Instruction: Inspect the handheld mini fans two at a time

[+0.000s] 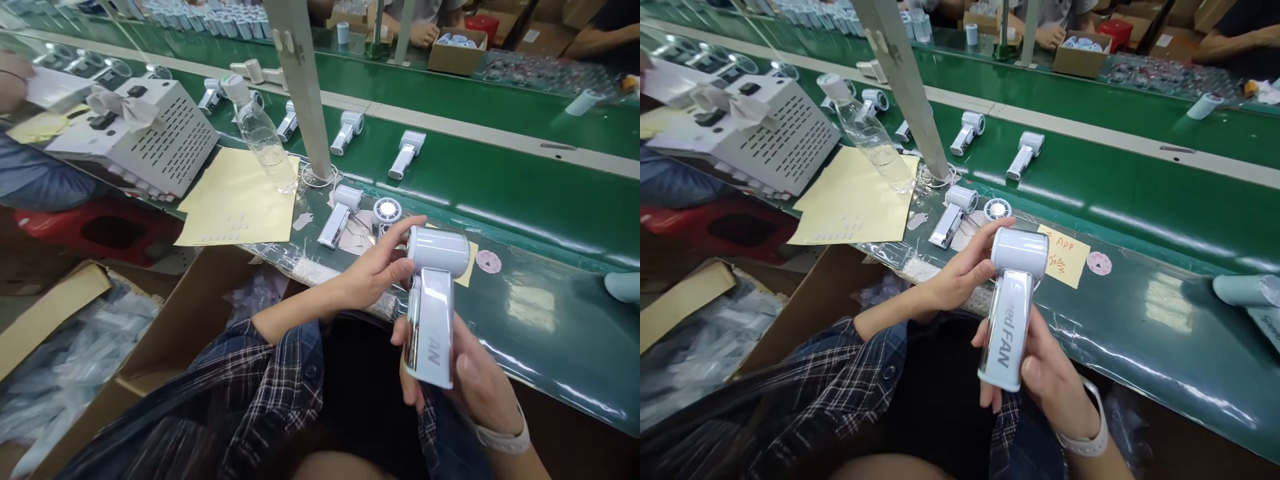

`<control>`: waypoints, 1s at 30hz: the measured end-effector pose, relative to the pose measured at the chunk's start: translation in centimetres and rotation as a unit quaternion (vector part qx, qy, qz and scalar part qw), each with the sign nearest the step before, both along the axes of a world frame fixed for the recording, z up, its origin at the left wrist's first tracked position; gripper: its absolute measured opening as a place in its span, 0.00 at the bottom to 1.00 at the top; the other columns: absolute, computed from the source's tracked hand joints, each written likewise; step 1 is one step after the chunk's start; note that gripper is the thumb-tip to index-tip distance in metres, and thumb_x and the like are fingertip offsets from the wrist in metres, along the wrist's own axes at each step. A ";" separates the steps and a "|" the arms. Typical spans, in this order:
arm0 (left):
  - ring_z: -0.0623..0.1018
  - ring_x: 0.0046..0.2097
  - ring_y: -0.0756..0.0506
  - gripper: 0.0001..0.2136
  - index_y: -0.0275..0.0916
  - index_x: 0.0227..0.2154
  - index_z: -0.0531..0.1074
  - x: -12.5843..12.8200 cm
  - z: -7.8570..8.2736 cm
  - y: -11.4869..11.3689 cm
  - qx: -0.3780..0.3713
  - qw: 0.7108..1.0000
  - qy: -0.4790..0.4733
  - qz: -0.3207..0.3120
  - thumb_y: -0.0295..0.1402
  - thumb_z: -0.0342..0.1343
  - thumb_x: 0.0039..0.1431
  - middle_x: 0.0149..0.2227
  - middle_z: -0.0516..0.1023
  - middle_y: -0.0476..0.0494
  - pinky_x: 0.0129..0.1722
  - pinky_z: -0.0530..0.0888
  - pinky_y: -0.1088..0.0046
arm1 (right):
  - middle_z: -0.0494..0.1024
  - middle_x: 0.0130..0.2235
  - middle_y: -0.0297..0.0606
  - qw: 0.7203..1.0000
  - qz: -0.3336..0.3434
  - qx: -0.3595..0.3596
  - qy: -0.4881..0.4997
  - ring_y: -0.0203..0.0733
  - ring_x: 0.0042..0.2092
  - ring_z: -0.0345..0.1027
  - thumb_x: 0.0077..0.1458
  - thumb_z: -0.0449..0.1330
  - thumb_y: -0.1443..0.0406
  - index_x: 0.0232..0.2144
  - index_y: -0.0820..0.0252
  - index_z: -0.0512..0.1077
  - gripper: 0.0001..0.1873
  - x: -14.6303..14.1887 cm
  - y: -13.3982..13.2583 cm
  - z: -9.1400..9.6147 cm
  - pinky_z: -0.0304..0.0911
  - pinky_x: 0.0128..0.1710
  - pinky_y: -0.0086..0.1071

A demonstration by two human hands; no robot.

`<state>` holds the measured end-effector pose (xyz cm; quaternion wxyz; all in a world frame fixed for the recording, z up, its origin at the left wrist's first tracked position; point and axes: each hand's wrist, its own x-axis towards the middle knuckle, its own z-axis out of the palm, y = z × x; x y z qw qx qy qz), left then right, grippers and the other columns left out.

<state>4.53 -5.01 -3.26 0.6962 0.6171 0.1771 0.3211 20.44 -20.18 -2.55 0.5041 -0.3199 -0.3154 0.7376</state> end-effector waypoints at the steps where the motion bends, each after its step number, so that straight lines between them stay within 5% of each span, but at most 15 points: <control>1: 0.75 0.48 0.42 0.38 0.49 0.74 0.54 -0.1 0.3 0.2 0.007 1.000 -0.006 -0.002 0.61 0.55 0.69 0.61 0.69 0.36 0.42 0.78 0.68 | 0.80 0.53 0.44 1.000 0.015 -0.004 0.012 0.41 0.31 0.82 0.66 0.67 0.46 0.63 0.45 0.68 0.29 -0.3 -0.3 0.2 0.76 0.26 0.32; 6: 0.74 0.47 0.42 0.39 0.45 0.72 0.59 0.0 0.5 0.0 0.020 1.000 0.005 -0.013 0.64 0.54 0.68 0.58 0.70 0.36 0.41 0.78 0.68 | 0.83 0.55 0.43 0.995 0.009 -0.103 0.006 0.42 0.28 0.82 0.51 0.79 0.43 0.58 0.44 0.70 0.38 -0.7 -1.1 0.7 0.77 0.27 0.35; 10: 0.75 0.40 0.45 0.38 0.46 0.70 0.61 0.3 0.0 -0.2 0.004 1.000 0.008 -0.030 0.64 0.54 0.68 0.50 0.72 0.40 0.36 0.78 0.70 | 0.86 0.38 0.39 0.988 0.056 -0.144 0.009 0.48 0.27 0.82 0.37 0.81 0.37 0.52 0.48 0.74 0.45 -0.1 -0.9 1.0 0.78 0.29 0.38; 12: 0.75 0.38 0.47 0.37 0.46 0.70 0.61 0.5 -0.3 -0.3 0.003 1.000 0.014 -0.025 0.65 0.54 0.68 0.48 0.72 0.42 0.35 0.78 0.70 | 0.84 0.30 0.36 0.984 0.109 -0.142 0.006 0.51 0.29 0.83 0.35 0.79 0.35 0.51 0.49 0.76 0.46 0.1 -0.8 1.1 0.80 0.32 0.41; 14: 0.75 0.36 0.47 0.38 0.46 0.70 0.61 0.6 -0.6 -0.3 0.004 0.999 0.023 -0.023 0.65 0.53 0.68 0.47 0.72 0.42 0.35 0.78 0.71 | 0.85 0.32 0.39 0.984 0.115 -0.133 -0.001 0.50 0.28 0.83 0.40 0.77 0.34 0.50 0.50 0.77 0.43 -0.1 -1.1 1.0 0.80 0.31 0.41; 18: 0.78 0.37 0.45 0.39 0.44 0.72 0.57 0.7 -1.0 -0.1 0.054 0.997 0.055 -0.021 0.65 0.49 0.70 0.50 0.75 0.39 0.38 0.79 0.67 | 0.86 0.48 0.48 0.996 0.027 -0.088 -0.010 0.41 0.25 0.78 0.56 0.72 0.38 0.51 0.52 0.77 0.32 -0.9 -1.4 -0.1 0.73 0.24 0.35; 21: 0.80 0.48 0.37 0.39 0.40 0.70 0.64 0.3 -1.2 1.2 0.237 0.952 0.187 0.054 0.66 0.44 0.71 0.53 0.77 0.33 0.51 0.79 0.55 | 0.85 0.46 0.48 0.983 -0.103 -0.047 -0.144 0.45 0.30 0.78 0.54 0.72 0.40 0.55 0.53 0.76 0.35 1.2 0.2 -2.0 0.72 0.27 0.37; 23: 0.78 0.56 0.32 0.37 0.38 0.65 0.72 0.1 -1.3 2.5 0.355 0.867 0.319 0.146 0.64 0.46 0.71 0.56 0.76 0.29 0.59 0.75 0.49 | 0.83 0.43 0.48 0.900 -0.211 -0.061 -0.376 0.50 0.35 0.77 0.54 0.70 0.43 0.57 0.55 0.76 0.35 5.2 1.7 -3.3 0.72 0.34 0.41; 24: 0.77 0.58 0.31 0.35 0.37 0.64 0.73 0.1 -1.4 3.1 0.381 0.823 0.382 0.179 0.62 0.50 0.71 0.58 0.75 0.27 0.60 0.74 0.48 | 0.83 0.43 0.49 0.806 -0.257 -0.073 -0.528 0.51 0.36 0.75 0.58 0.65 0.46 0.57 0.57 0.76 0.31 7.9 2.2 -3.8 0.70 0.35 0.42; 26: 0.79 0.55 0.31 0.35 0.36 0.69 0.68 0.4 -1.6 4.1 0.369 0.766 0.495 0.181 0.57 0.56 0.70 0.57 0.77 0.27 0.56 0.76 0.52 | 0.81 0.39 0.48 0.557 -0.249 -0.132 -0.781 0.53 0.36 0.71 0.63 0.55 0.52 0.55 0.57 0.78 0.25 13.7 2.2 -4.2 0.64 0.36 0.44; 30: 0.84 0.44 0.32 0.46 0.36 0.80 0.43 1.5 -2.0 4.7 0.279 0.746 0.594 0.114 0.50 0.57 0.70 0.41 0.84 0.37 0.45 0.77 0.59 | 0.77 0.31 0.54 0.421 -0.252 -0.170 -0.855 0.63 0.36 0.71 0.64 0.52 0.57 0.51 0.62 0.81 0.24 21.8 -0.4 -3.0 0.60 0.35 0.52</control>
